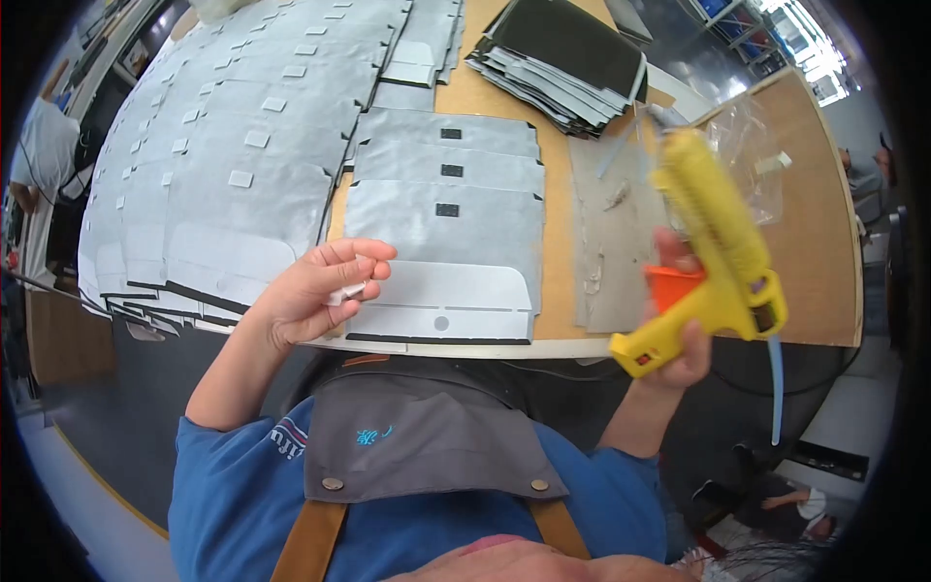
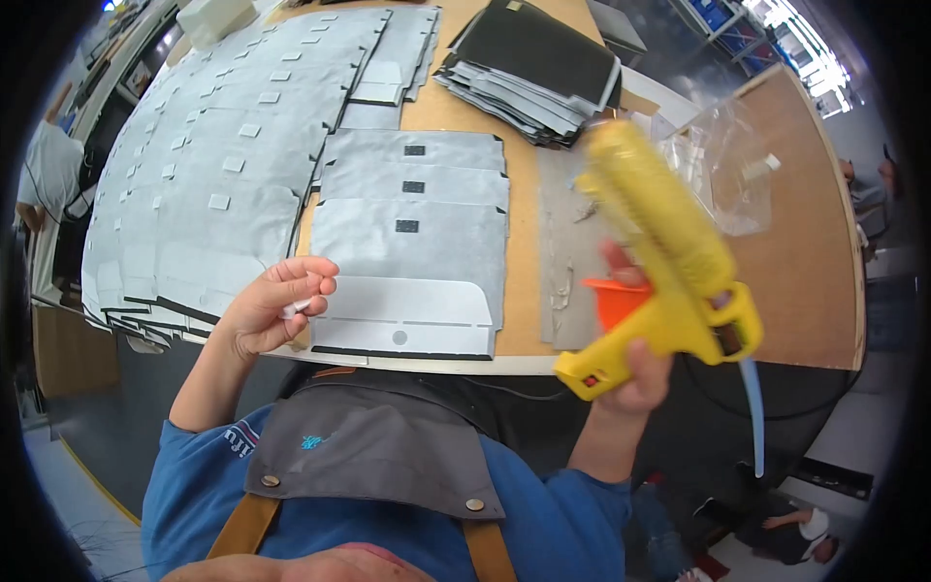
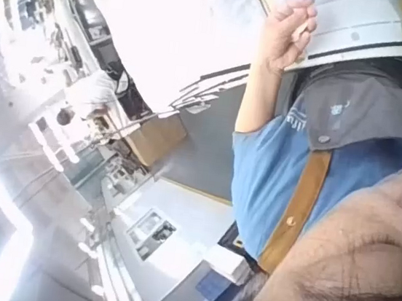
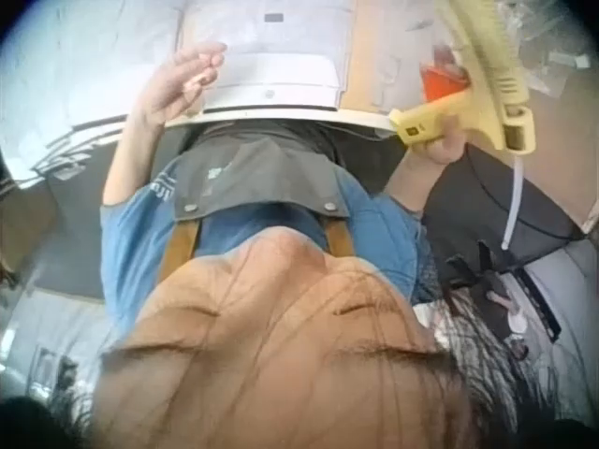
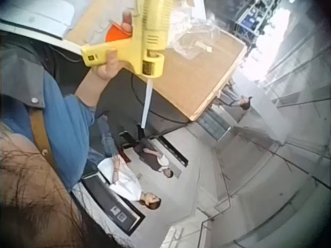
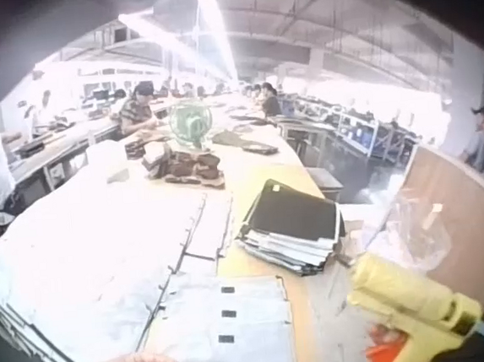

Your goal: The recorder uses a hot glue gun and applies adhesive strips to leather or fabric bag components at a workshop station.

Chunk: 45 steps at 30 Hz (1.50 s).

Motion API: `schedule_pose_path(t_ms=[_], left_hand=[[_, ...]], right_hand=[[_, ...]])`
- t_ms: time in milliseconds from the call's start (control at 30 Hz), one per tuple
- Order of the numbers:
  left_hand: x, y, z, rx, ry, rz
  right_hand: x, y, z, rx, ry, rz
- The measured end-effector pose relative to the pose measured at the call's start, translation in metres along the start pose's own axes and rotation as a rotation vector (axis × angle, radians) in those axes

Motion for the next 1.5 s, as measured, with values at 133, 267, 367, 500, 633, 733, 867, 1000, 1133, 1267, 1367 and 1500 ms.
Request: schedule_pose_path(t_ms=[133, 267, 367, 500, 633, 733, 867, 1000, 1133, 1267, 1367, 1500], left_hand=[[0.0, -0.005, -0.024, -0.065, -0.189, 0.018], [0.012, 0.001, -0.031, 0.81, 0.162, 0.642], [0.015, 0.008, -0.008, 1.364, 0.252, 0.874], [0.027, -0.003, -0.01, 1.711, 0.29, 1.127], [0.034, -0.007, -0.015, 1.754, 0.283, 1.108], [0.035, -0.005, -0.014, 1.757, 0.272, 1.091], [0.035, -0.006, -0.017, 1.744, 0.259, 1.055], [0.035, -0.007, -0.017, 1.748, 0.243, 1.03], [0.036, -0.006, -0.019, 1.732, 0.246, 1.022], [0.036, -0.007, -0.018, 1.737, 0.24, 1.023], [0.037, -0.005, -0.018, 1.745, 0.239, 1.021], [0.037, -0.004, -0.017, 1.749, 0.235, 1.011]], right_hand=[[-0.019, 0.033, 0.056, -0.08, -0.088, 0.396], [-0.035, 0.055, 0.073, -0.084, -0.258, 0.596], [-0.04, 0.067, 0.069, -0.124, -0.238, 0.668], [-0.042, 0.071, 0.077, -0.132, -0.205, 0.788], [-0.041, 0.076, 0.078, -0.157, -0.177, 0.841], [-0.04, 0.079, 0.077, -0.141, -0.171, 0.85], [-0.04, 0.08, 0.079, -0.119, -0.153, 0.86], [-0.042, 0.082, 0.077, -0.111, -0.167, 0.86], [-0.044, 0.08, 0.074, -0.144, -0.139, 0.871], [-0.046, 0.079, 0.071, -0.143, -0.128, 0.851], [-0.048, 0.082, 0.07, -0.104, -0.09, 0.865], [-0.048, 0.084, 0.07, -0.126, -0.11, 0.855]])
Point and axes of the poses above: each hand's wrist, its own x-axis towards the middle knuckle, its own z-axis out of the palm, y = z × x, the point moved 5 cm from there along x, towards the middle knuckle, and after that the axes turned 2 degrees about -z, right-handed, at the moved point
